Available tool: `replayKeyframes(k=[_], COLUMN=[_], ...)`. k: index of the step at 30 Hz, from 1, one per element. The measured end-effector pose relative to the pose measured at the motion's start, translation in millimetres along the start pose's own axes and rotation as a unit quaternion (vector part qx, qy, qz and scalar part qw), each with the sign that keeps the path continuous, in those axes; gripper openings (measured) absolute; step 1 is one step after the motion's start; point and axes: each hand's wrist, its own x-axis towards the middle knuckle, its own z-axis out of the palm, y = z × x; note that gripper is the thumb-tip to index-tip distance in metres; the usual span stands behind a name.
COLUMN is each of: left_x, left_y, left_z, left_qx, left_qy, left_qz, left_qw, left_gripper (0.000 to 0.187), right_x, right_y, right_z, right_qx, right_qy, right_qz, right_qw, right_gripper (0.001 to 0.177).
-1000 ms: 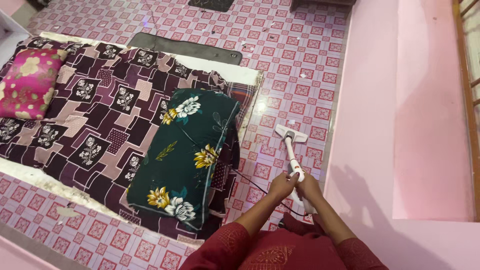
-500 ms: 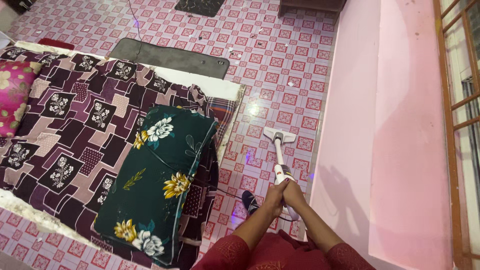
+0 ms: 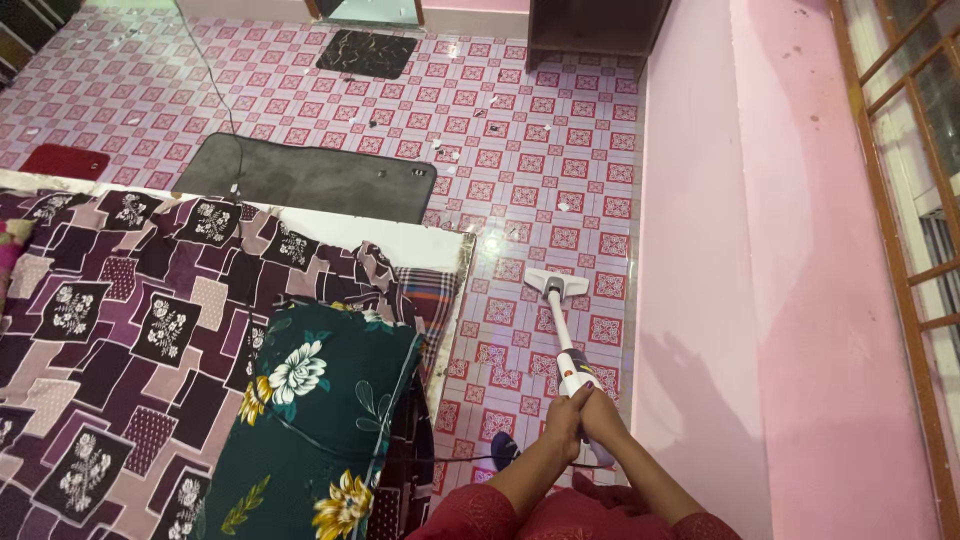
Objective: The person vacuums the tiled floor of a bedroom using a handheld vacuum cleaner, moving around a bed and a mat.
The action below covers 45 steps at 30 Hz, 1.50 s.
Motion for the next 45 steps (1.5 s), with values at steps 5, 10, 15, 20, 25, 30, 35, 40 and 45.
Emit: replayKeyframes(k=[5,10,15,20,25,30,35,40,45], left_x=[30,47,61,68,85,128,177,220,257], left_y=[33,62,75,90,115,129,137,152,167], left_z=[-1,-4,-2,6,25,42,81,133,169], left_qx=[0.025,0.086,0.034,0.070,0.104,0.070,0.047,0.054,0.018], left_qy=[0.027,0.031,0.000,0.005,0.037,0.024,0.012,0.057,0.047], left_qz=[-0.007,0.000,0.006,0.010,0.000,0.017,0.014,0.006,0.027], left_qw=[0.999,0.996,0.999,0.998,0.994,0.997,0.999,0.997,0.998], left_gripper=[0.044,0.048,0.046,0.047,0.044,0.049,0.049,0.047,0.053], right_x=[44,61,78,91,119,179,224,266,313], right_y=[-2,-31,-45,-52,-70,-70,-76,-86,-93], right_z=[16,17,11,6,-7,-22,-65,-118,-154], right_qx=[-0.036,0.013,0.035,0.026,0.031,-0.029,-0.048,-0.015,0.022], right_qy=[0.041,0.045,0.022,0.012,0.007,-0.011,0.053,-0.054,-0.060], right_qz=[-0.003,0.006,0.027,-0.010,0.003,-0.022,-0.091,0.013,-0.018], right_qw=[0.998,0.999,0.999,1.000,1.000,0.999,0.993,0.998,0.998], right_gripper=[0.034,0.035,0.038,0.039,0.035,0.037,0.036,0.037,0.034])
